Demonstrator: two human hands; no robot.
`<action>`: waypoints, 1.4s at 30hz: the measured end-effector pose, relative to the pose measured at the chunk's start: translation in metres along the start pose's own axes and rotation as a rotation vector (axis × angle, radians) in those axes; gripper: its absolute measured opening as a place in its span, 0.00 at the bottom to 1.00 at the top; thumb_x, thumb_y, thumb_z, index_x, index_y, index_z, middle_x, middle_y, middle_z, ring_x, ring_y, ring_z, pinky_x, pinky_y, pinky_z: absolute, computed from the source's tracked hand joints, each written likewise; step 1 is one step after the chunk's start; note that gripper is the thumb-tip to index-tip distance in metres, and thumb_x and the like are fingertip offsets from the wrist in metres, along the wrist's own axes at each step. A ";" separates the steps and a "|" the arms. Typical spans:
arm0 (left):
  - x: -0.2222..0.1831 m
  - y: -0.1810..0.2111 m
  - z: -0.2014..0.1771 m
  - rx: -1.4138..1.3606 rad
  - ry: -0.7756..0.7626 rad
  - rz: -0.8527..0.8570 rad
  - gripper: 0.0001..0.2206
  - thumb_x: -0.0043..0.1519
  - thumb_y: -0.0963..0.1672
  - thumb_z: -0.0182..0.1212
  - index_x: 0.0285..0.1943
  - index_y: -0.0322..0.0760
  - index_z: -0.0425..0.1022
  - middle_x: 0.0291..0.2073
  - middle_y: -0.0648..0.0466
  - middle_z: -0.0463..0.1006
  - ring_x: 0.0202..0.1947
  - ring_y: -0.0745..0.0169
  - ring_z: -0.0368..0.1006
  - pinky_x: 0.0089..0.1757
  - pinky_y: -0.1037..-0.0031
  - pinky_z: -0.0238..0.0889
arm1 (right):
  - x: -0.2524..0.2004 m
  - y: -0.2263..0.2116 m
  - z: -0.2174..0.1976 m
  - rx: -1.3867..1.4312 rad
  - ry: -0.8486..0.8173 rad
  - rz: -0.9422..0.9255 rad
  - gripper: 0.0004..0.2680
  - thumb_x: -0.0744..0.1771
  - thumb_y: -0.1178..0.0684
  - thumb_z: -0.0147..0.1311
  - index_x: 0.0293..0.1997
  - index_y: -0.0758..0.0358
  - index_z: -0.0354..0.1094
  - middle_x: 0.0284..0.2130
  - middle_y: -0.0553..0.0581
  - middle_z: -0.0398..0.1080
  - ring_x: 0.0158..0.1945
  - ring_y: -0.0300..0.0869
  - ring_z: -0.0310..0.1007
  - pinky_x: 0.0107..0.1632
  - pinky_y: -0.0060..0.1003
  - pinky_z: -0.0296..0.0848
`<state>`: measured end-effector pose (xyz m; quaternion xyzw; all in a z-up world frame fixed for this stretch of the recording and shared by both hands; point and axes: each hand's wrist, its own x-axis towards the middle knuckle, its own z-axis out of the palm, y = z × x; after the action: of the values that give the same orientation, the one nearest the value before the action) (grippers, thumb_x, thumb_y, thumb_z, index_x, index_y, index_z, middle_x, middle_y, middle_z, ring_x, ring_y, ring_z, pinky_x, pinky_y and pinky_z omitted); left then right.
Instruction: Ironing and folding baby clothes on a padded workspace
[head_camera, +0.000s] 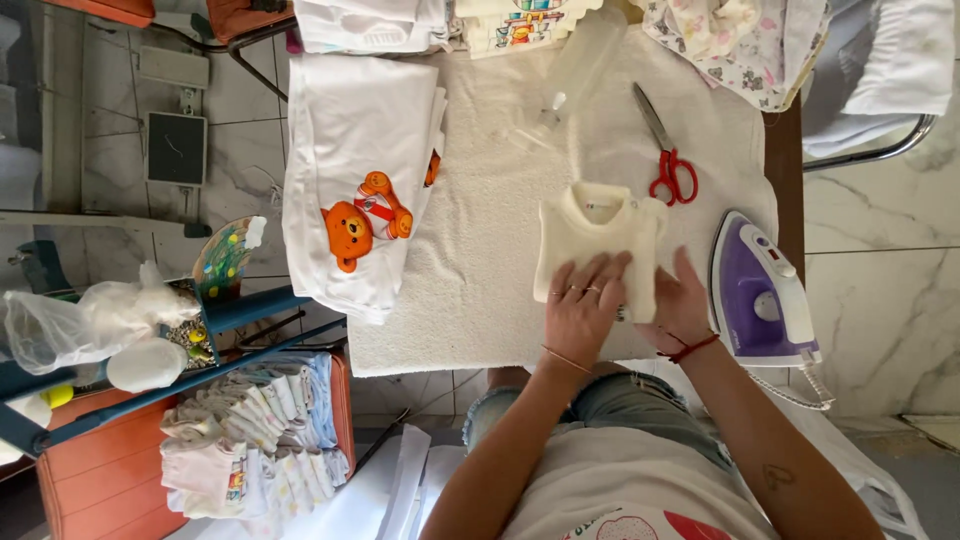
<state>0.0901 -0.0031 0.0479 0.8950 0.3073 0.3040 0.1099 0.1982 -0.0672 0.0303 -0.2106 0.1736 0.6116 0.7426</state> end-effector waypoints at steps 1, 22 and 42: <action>-0.009 -0.008 0.005 0.022 -0.002 0.075 0.07 0.55 0.41 0.52 0.41 0.45 0.67 0.41 0.61 0.73 0.47 0.69 0.67 0.50 0.66 0.55 | 0.003 0.003 0.001 -0.338 0.217 0.012 0.21 0.61 0.35 0.43 0.51 0.58 0.59 0.44 0.60 0.63 0.43 0.50 0.65 0.43 0.46 0.67; -0.064 -0.085 0.099 -0.118 -0.070 -0.762 0.12 0.50 0.50 0.57 0.39 0.46 0.66 0.26 0.52 0.66 0.26 0.49 0.68 0.32 0.63 0.63 | 0.008 0.020 -0.038 -1.541 0.816 -0.345 0.19 0.61 0.41 0.57 0.46 0.67 0.61 0.37 0.65 0.65 0.40 0.50 0.66 0.38 0.43 0.68; -0.015 -0.142 -0.082 -1.351 -0.283 -1.357 0.21 0.52 0.47 0.63 0.51 0.42 0.60 0.38 0.47 0.73 0.37 0.61 0.69 0.40 0.72 0.65 | 0.039 0.090 0.121 -0.979 0.494 0.207 0.21 0.59 0.56 0.49 0.57 0.65 0.51 0.39 0.68 0.65 0.38 0.53 0.65 0.40 0.53 0.64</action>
<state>-0.0382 0.1008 0.0515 0.3036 0.5029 0.1780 0.7895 0.1177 0.0441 0.1042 -0.6498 0.0578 0.6231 0.4316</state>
